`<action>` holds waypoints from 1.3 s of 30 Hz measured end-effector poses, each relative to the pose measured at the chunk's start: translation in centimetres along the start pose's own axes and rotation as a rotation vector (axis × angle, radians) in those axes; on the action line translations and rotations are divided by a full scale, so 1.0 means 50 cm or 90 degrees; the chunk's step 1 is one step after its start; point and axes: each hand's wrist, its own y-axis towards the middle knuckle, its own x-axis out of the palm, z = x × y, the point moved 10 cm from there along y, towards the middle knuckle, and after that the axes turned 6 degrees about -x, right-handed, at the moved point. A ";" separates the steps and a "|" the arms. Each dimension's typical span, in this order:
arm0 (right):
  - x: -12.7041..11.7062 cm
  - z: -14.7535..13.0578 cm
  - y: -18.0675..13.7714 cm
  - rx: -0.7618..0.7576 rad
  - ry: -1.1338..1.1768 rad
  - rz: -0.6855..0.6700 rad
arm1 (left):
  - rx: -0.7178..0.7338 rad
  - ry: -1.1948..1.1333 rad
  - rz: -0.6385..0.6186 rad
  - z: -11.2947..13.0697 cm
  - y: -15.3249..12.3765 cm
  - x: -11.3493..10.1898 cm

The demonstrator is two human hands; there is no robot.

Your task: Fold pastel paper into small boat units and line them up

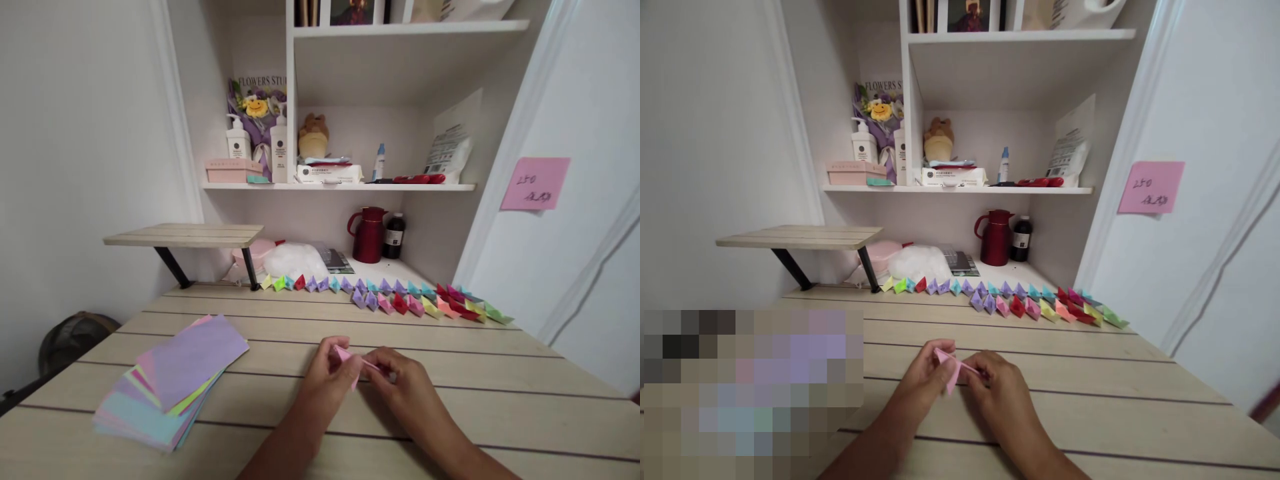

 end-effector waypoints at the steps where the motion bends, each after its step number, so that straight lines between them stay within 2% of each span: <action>1: 0.009 0.001 -0.004 0.004 0.010 -0.008 | -0.007 0.005 0.012 -0.005 0.000 0.000; 5: 0.032 0.035 -0.015 0.092 0.146 -0.018 | 0.010 -0.020 0.023 -0.001 0.000 0.003; 8: 0.038 0.056 -0.018 0.157 0.256 -0.006 | -0.010 -0.058 0.029 -0.002 0.002 -0.003; 13: 0.048 0.052 -0.026 0.194 0.366 -0.007 | -0.051 -0.076 0.053 -0.010 -0.001 -0.019; 18: 0.039 0.022 -0.023 0.110 0.304 -0.036 | -0.042 -0.025 0.036 -0.005 -0.008 -0.013; 25: 0.026 0.052 -0.025 0.132 0.289 -0.033 | -0.057 0.076 -0.012 0.014 -0.021 0.020; 31: 0.011 0.043 -0.017 0.093 0.207 0.012 | -0.020 0.149 0.001 0.038 -0.026 0.021; 35: -0.003 0.037 -0.015 0.068 0.156 0.063 | -0.011 0.132 -0.014 0.035 -0.022 0.024; 39: -0.015 0.024 -0.017 0.038 0.127 0.095 | -0.026 0.128 0.034 0.038 -0.025 0.018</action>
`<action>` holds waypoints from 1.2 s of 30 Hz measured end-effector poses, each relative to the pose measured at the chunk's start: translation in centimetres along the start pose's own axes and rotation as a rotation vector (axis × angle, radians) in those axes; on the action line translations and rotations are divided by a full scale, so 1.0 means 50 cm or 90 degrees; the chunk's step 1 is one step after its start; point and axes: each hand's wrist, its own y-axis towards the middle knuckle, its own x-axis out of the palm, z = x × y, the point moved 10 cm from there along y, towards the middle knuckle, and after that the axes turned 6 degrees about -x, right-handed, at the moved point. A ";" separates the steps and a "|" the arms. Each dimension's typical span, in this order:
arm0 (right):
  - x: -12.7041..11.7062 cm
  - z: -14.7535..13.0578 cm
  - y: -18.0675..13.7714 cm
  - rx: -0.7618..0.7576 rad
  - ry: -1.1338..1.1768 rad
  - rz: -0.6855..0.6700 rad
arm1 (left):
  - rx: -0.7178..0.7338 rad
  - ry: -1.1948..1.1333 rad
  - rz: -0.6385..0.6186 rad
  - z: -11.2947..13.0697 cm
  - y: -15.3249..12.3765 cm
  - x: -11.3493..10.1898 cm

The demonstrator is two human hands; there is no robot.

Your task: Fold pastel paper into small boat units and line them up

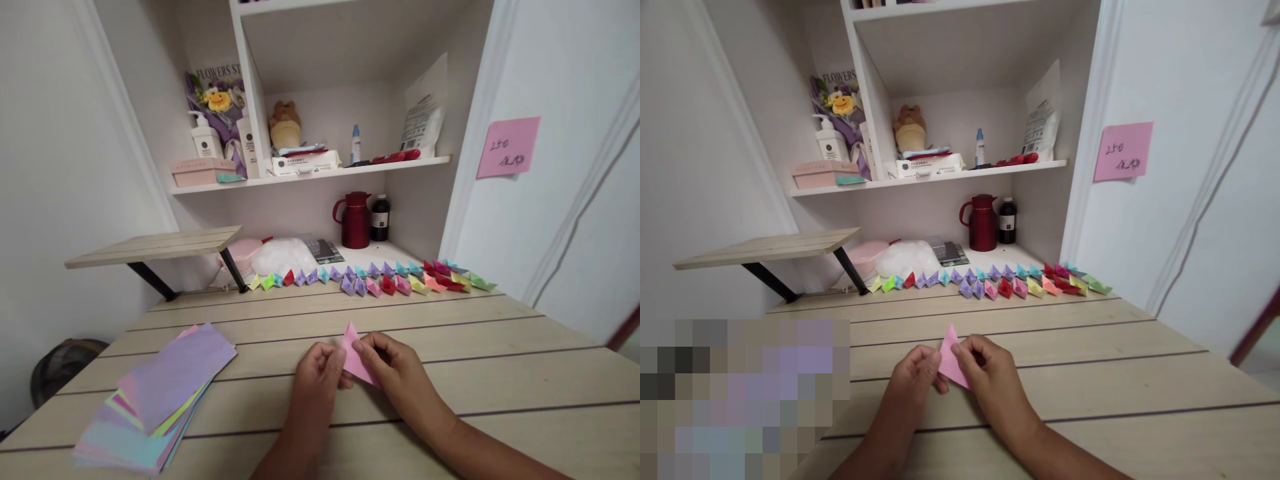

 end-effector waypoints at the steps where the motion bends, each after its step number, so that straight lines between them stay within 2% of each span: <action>1: -0.001 -0.005 -0.001 -0.010 -0.002 0.001 | -0.014 -0.007 0.012 -0.001 -0.001 -0.002; 5: 0.007 -0.012 -0.005 -0.008 0.038 -0.012 | -0.027 -0.031 0.029 0.000 -0.005 -0.008; 10: 0.050 0.007 -0.021 0.093 0.268 -0.069 | -0.036 -0.068 -0.003 -0.017 0.001 -0.002; 14: 0.032 0.007 -0.021 0.089 0.232 -0.025 | -0.032 -0.059 -0.013 -0.022 0.005 -0.002; 19: 0.032 -0.004 -0.014 0.093 0.320 -0.101 | -0.026 0.023 -0.033 -0.017 0.002 0.000; 23: 0.018 0.003 -0.009 0.090 0.331 -0.086 | -0.027 0.092 -0.065 -0.016 -0.005 0.016; 29: 0.023 0.032 -0.016 0.196 0.405 -0.055 | -0.027 0.102 -0.081 -0.016 -0.007 0.024; 32: 0.033 0.015 -0.015 0.173 0.420 -0.088 | -0.031 0.043 -0.082 -0.018 0.002 0.009; 36: 0.053 -0.029 -0.022 0.101 0.460 -0.173 | -0.045 -0.063 -0.111 -0.020 0.009 -0.005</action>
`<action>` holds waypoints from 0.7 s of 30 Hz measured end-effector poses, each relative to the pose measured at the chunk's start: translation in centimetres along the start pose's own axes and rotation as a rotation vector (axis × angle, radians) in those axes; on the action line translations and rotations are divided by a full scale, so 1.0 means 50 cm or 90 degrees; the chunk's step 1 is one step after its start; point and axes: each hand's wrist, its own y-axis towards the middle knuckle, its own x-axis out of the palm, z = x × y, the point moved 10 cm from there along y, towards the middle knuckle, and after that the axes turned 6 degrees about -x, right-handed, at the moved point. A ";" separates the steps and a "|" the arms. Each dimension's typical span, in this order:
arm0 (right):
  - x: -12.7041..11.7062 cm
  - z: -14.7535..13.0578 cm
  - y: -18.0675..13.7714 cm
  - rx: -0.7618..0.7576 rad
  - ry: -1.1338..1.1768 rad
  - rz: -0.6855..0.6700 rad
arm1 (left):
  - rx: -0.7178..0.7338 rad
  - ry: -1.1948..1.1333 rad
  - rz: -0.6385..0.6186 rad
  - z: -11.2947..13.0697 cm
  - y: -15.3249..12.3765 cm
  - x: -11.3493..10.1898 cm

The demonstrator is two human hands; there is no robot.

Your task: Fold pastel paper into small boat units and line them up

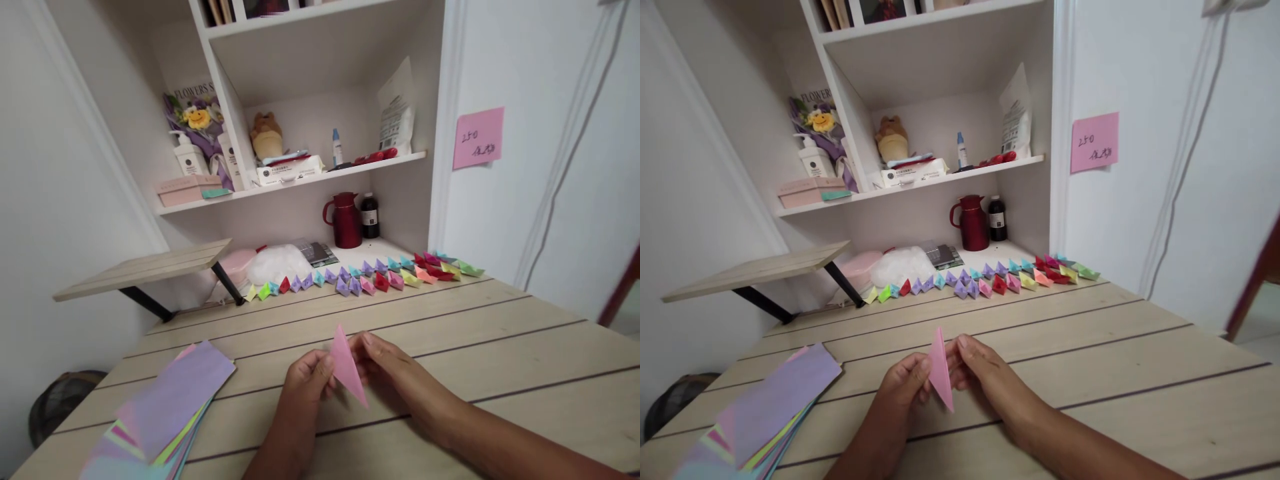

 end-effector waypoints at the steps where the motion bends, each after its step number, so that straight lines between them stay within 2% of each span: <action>1: 0.009 -0.005 -0.002 -0.011 -0.003 -0.019 | 0.001 -0.023 -0.003 0.001 0.000 -0.002; 6: 0.025 -0.019 -0.007 -0.010 -0.026 -0.042 | -0.011 -0.073 -0.022 0.003 -0.007 0.007; 13: 0.042 -0.019 -0.006 -0.007 0.034 -0.083 | -0.022 -0.063 -0.047 0.002 -0.010 0.015; 18: 0.019 -0.015 -0.004 0.000 -0.004 -0.036 | -0.007 -0.035 -0.058 0.001 -0.011 0.017; 21: 0.021 -0.020 -0.005 0.004 -0.006 -0.047 | -0.012 -0.033 -0.057 -0.002 -0.011 0.016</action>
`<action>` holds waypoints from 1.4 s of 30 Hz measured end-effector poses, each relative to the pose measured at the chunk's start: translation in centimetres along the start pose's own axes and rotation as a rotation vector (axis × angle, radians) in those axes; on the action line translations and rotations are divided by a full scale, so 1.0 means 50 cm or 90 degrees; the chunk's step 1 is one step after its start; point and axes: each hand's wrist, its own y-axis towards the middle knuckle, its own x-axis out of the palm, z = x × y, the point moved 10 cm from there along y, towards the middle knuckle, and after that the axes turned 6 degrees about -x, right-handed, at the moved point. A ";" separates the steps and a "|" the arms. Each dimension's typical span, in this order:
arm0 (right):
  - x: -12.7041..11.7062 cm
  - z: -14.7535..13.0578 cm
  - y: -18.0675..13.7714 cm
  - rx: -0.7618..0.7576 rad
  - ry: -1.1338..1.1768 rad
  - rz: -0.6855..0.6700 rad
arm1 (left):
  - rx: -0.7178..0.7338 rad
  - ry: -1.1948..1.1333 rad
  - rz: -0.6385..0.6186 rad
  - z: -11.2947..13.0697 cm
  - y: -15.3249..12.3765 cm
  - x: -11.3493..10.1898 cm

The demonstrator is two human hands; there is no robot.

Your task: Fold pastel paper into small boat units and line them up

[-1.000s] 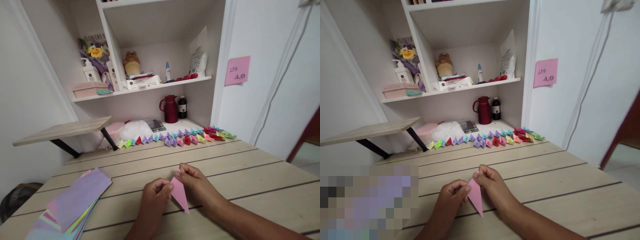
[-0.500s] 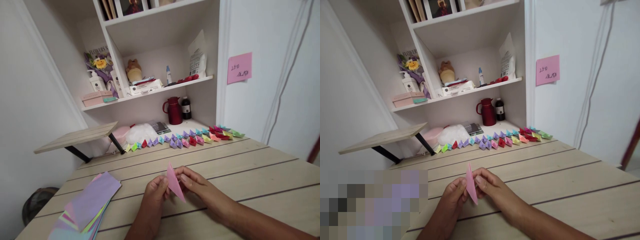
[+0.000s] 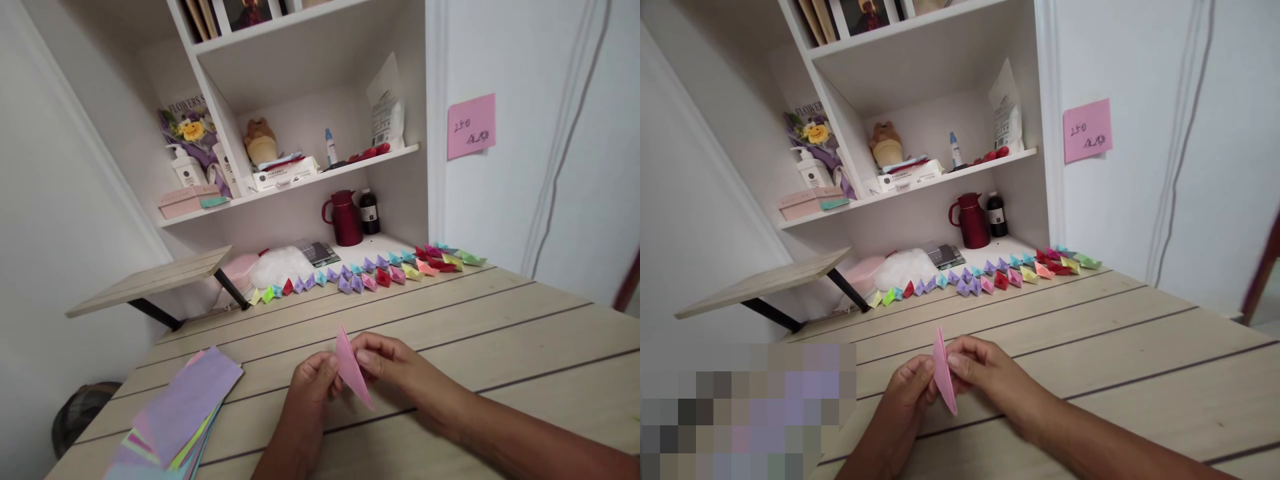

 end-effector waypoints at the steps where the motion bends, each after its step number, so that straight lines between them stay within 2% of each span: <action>1: 0.003 -0.001 0.000 0.001 0.003 -0.010 | -0.002 -0.001 0.003 0.000 0.000 -0.001; 8: -0.001 0.002 -0.001 0.009 0.002 0.001 | -0.013 0.017 0.022 -0.001 0.001 -0.008; 15: -0.022 0.015 0.003 0.012 -0.010 0.031 | 0.008 0.168 0.057 0.014 0.002 0.005; 20: -0.073 0.043 0.000 0.040 -0.161 0.082 | -0.043 0.287 0.045 -0.010 -0.003 0.033; 22: -0.080 0.053 -0.002 0.052 -0.207 0.074 | -0.041 0.306 0.041 -0.016 -0.006 0.040; 29: -0.085 0.057 -0.005 0.088 -0.229 0.057 | -0.032 0.315 0.038 -0.009 -0.008 0.039; 35: -0.074 0.046 0.000 0.061 -0.274 -0.020 | -0.026 0.292 0.044 0.004 -0.012 0.033; 38: -0.090 0.050 -0.003 0.055 -0.361 -0.003 | -0.028 0.298 0.044 -0.001 -0.012 0.031; 42: -0.102 0.047 -0.007 0.042 -0.475 0.034 | 0.014 0.273 0.067 0.003 -0.007 0.024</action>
